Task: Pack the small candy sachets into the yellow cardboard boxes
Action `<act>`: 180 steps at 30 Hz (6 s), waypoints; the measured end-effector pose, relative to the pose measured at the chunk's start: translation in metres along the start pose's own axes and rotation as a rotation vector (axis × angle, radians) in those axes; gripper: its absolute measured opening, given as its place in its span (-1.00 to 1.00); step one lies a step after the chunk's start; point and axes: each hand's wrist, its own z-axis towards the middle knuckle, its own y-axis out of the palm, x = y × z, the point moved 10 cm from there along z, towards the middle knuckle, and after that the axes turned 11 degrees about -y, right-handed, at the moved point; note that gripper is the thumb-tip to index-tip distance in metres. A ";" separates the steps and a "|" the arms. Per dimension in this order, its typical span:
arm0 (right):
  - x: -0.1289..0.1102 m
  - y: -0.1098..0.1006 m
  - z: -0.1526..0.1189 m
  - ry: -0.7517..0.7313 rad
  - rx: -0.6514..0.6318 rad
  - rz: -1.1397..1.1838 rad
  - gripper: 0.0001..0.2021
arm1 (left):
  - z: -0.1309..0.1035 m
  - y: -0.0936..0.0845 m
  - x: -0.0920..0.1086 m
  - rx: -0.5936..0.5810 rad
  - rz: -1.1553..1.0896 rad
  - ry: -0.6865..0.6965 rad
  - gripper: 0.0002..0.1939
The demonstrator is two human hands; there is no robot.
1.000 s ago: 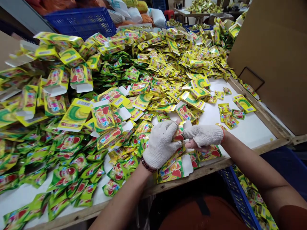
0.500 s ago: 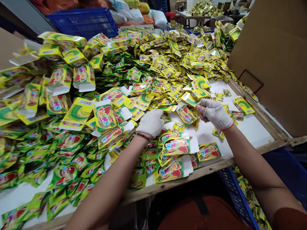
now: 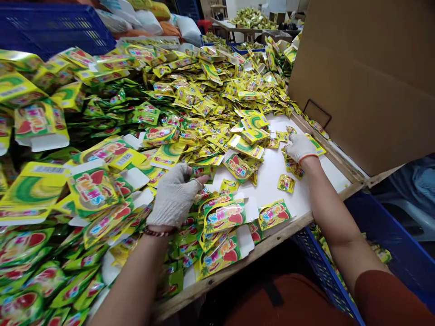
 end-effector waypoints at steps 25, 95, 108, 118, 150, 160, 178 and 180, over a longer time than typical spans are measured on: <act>-0.199 0.017 -0.089 -0.684 -0.180 0.924 -0.85 | -0.039 0.035 0.038 -0.133 -0.090 0.181 -0.71; -0.183 0.002 -0.093 -0.652 -0.270 1.104 -0.86 | -0.061 0.044 0.057 0.111 0.750 0.565 -0.52; -0.186 -0.016 -0.096 -0.833 0.077 0.814 -0.89 | -0.064 0.042 0.055 0.126 0.618 0.525 -0.54; -0.182 0.004 -0.095 -0.781 -0.260 0.977 -0.78 | -0.067 0.049 0.058 0.031 0.648 0.625 -0.54; -0.181 -0.019 -0.106 -0.721 0.178 0.852 -0.86 | -0.070 0.037 0.059 0.277 0.791 0.560 -0.43; -0.197 0.033 -0.122 -0.599 -0.577 1.114 -0.68 | -0.072 0.044 0.060 0.236 0.789 0.573 -0.53; -0.067 -0.017 -0.031 -0.261 0.074 0.227 -0.70 | -0.075 0.055 0.042 -0.475 0.572 0.308 -0.64; -0.030 0.003 -0.017 -0.148 -0.143 -0.063 -0.62 | -0.067 0.049 0.036 -0.467 0.491 0.226 -0.59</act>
